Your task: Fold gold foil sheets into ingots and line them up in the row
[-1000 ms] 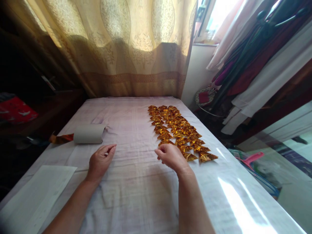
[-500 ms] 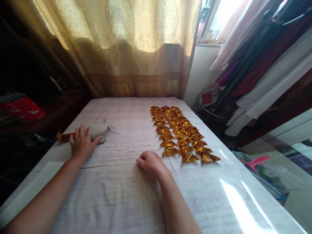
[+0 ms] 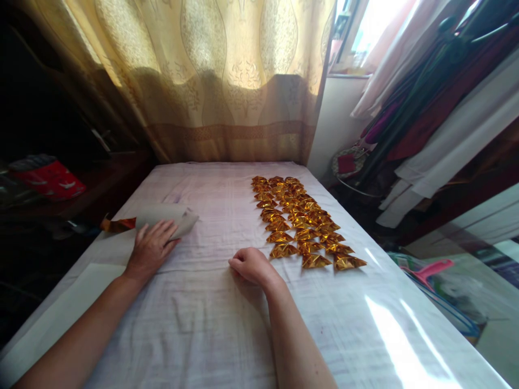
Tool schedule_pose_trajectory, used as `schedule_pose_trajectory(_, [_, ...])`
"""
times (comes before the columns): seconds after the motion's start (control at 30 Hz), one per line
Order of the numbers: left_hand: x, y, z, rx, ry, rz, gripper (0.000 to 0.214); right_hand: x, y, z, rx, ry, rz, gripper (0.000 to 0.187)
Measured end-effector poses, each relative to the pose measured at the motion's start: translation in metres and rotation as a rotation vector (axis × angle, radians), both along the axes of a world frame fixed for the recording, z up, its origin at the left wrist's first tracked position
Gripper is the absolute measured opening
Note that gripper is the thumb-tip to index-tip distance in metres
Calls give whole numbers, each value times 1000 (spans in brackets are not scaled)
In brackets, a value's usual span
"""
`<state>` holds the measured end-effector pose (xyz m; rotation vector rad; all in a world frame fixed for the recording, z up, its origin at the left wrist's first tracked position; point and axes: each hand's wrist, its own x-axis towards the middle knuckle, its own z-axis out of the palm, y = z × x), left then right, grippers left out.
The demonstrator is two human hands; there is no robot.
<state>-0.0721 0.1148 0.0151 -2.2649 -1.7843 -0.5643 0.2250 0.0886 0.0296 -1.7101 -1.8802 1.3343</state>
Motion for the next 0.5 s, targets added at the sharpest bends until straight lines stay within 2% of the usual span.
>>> schedule_pose_trajectory(0.07, [6, -14, -2, -35, 14, -133, 34, 3, 0, 1, -39, 47, -16, 23])
schedule_pose_trajectory(0.17, [15, -31, -3, -137, 54, -294, 39, 9, 0, 3, -74, 133, -36, 54])
schedule_pose_trajectory(0.23, [18, -37, -3, -200, 77, -346, 46, 12, 0, 2, -32, 180, -23, 73])
schedule_pose_trajectory(0.3, [21, -41, -2, -228, 93, -356, 54, 12, -1, 1, 53, 182, 18, 79])
schedule_pose_trajectory(0.37, [24, -45, -2, -217, 111, -339, 62, 10, -1, -2, 115, 158, 66, 77])
schedule_pose_trajectory(0.5, [43, -56, -4, -108, 130, -277, 76, 0, 0, -11, 158, 179, 93, 70])
